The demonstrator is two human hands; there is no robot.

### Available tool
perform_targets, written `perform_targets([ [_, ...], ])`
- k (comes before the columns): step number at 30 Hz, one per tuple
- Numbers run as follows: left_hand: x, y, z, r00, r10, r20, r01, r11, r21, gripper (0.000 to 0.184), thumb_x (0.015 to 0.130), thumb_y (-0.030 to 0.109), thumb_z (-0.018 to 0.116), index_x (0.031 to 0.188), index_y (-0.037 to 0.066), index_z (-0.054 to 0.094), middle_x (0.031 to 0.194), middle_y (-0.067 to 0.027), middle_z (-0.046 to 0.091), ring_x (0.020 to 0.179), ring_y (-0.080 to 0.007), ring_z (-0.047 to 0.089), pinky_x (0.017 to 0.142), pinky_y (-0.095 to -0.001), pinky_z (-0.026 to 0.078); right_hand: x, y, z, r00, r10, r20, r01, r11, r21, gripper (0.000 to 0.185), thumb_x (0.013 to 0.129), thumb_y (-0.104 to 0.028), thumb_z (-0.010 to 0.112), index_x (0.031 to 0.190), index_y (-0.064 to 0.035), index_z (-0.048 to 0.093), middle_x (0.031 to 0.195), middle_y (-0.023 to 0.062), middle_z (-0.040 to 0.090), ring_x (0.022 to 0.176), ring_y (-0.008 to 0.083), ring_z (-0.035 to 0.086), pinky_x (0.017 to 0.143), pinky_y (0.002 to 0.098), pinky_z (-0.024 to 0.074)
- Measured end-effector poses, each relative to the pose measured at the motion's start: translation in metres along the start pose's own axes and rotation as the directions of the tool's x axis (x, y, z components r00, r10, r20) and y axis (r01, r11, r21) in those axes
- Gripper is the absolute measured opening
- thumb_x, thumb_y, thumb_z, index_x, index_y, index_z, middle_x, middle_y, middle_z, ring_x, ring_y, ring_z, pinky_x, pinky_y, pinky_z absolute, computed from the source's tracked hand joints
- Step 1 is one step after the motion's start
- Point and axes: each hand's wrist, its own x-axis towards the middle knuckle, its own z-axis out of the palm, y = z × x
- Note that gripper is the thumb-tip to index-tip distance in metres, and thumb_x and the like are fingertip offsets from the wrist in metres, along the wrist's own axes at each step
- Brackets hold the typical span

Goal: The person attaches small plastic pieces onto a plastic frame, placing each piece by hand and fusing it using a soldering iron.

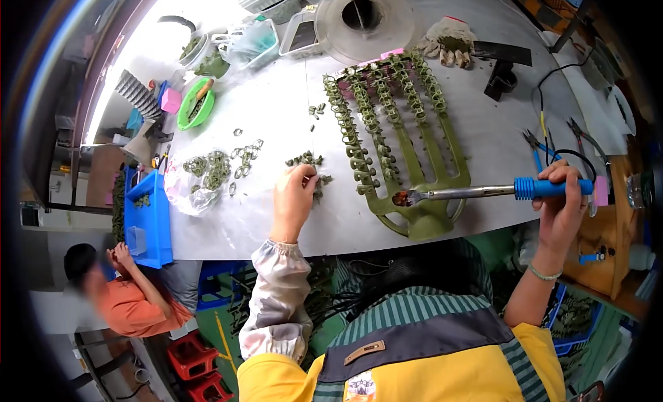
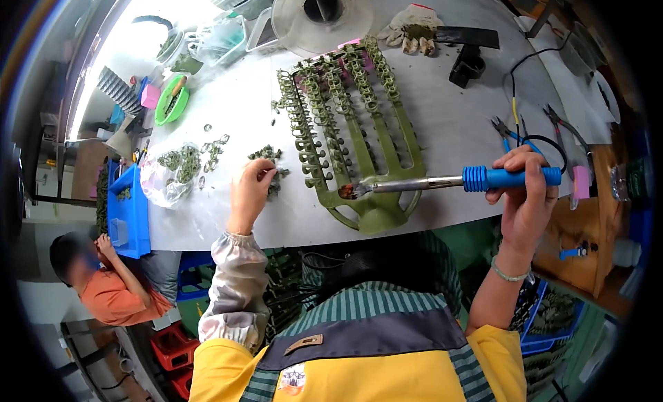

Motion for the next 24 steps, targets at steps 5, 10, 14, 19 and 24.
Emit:
perform_targets([
  [5, -0.001, 0.013, -0.011, 0.994, -0.065, -0.082, 0.051, 0.986, -0.160, 0.016, 0.085, 0.005, 0.069, 0.101, 0.002, 0.070, 0.089, -0.0100, 0.065, 0.069, -0.0165, 0.063, 0.063, -0.0279, 0.050, -0.001, -0.007, 0.004, 0.999, -0.012, -0.037, 0.012, 1.000, -0.001, 0.031, 0.096, -0.026, 0.058, 0.083, 0.0017, 0.062, 0.084, 0.0132, 0.060, 0.055, 0.0151, 0.058, 0.041, 0.0223, 0.0483],
  [10, -0.009, 0.026, -0.042, 0.949, -0.256, 0.184, 0.311, 0.674, -0.670, 0.016, 0.091, 0.007, 0.067, 0.104, 0.000, 0.072, 0.095, 0.0013, 0.068, 0.079, -0.0043, 0.059, 0.071, -0.0182, 0.046, 0.000, -0.007, 0.000, 0.999, -0.010, -0.040, 0.010, 1.000, 0.004, 0.029, 0.096, -0.024, 0.058, 0.083, 0.0017, 0.062, 0.084, 0.0127, 0.061, 0.057, 0.0154, 0.059, 0.041, 0.0226, 0.0487],
  [14, -0.017, 0.030, -0.046, 0.930, -0.232, 0.286, 0.364, 0.460, -0.810, 0.021, 0.091, 0.007, 0.067, 0.111, 0.003, 0.070, 0.102, -0.0017, 0.069, 0.084, -0.0069, 0.061, 0.078, -0.0204, 0.048, 0.001, -0.006, -0.001, 0.999, 0.003, -0.054, -0.003, 1.000, 0.002, 0.028, 0.096, -0.023, 0.058, 0.083, 0.0012, 0.062, 0.085, 0.0122, 0.061, 0.061, 0.0155, 0.060, 0.042, 0.0229, 0.0488],
  [19, -0.023, 0.026, -0.048, 0.871, -0.268, 0.412, 0.464, 0.175, -0.868, 0.026, 0.092, 0.005, 0.065, 0.118, 0.001, 0.065, 0.109, -0.0055, 0.068, 0.091, -0.0116, 0.065, 0.082, -0.0212, 0.052, 0.001, -0.004, -0.004, 0.999, -0.014, -0.046, 0.013, 1.000, -0.016, 0.028, 0.096, -0.024, 0.059, 0.083, 0.0005, 0.062, 0.086, 0.0117, 0.062, 0.063, 0.0140, 0.061, 0.042, 0.0223, 0.0478],
  [24, -0.025, 0.038, -0.056, 0.868, -0.212, 0.449, 0.480, 0.124, -0.868, 0.027, 0.092, 0.003, 0.064, 0.118, -0.003, 0.064, 0.108, -0.0097, 0.069, 0.099, -0.0159, 0.066, 0.088, -0.0249, 0.054, 0.002, -0.005, -0.006, 0.999, -0.006, -0.046, 0.005, 1.000, -0.019, 0.029, 0.095, -0.025, 0.059, 0.083, 0.0000, 0.063, 0.087, 0.0116, 0.062, 0.057, 0.0127, 0.058, 0.042, 0.0220, 0.0470],
])
